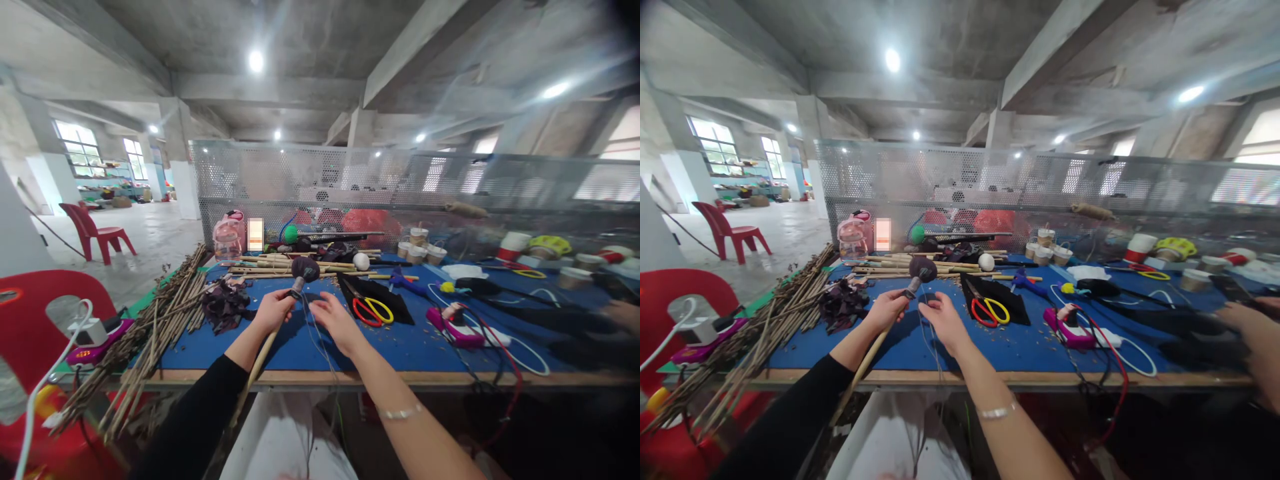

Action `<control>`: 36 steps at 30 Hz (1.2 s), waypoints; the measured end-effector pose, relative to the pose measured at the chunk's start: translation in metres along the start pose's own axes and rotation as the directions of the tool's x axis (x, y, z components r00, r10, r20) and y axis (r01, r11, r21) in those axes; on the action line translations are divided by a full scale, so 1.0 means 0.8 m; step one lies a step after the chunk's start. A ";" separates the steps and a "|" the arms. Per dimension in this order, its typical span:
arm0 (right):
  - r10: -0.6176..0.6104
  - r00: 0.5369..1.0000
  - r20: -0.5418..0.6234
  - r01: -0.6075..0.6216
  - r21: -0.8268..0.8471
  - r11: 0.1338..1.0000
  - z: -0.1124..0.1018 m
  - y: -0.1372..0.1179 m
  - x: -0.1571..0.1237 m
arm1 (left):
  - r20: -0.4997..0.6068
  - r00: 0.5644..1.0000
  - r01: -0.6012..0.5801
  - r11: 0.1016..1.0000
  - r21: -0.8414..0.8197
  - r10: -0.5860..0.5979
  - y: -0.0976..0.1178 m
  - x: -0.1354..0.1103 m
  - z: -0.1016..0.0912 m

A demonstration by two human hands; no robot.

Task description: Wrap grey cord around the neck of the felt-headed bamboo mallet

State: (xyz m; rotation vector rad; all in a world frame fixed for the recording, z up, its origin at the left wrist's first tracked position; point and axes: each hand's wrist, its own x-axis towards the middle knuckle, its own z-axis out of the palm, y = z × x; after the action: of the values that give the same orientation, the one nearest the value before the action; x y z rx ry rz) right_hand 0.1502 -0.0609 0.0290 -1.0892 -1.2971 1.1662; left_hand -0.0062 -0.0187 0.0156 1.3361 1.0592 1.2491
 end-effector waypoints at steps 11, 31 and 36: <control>0.184 0.887 0.422 -0.189 -0.032 0.982 -0.017 -0.014 0.102 | -0.083 0.995 -0.037 0.981 0.192 0.054 0.010 0.007 0.003; 0.068 0.873 0.482 -0.157 0.146 0.977 -0.006 0.023 0.134 | 0.105 0.953 0.301 0.884 -0.357 -0.283 -0.002 0.008 0.028; 0.096 0.936 0.339 -0.135 0.095 0.986 -0.002 0.026 0.117 | -0.095 0.989 0.104 0.991 -0.088 -0.112 -0.015 0.004 0.030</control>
State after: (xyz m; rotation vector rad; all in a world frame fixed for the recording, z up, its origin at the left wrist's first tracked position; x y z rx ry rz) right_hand 0.1468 0.0341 0.0194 -0.9173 -1.4152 1.5475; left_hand 0.0185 -0.0164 0.0044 1.1482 1.1229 1.2754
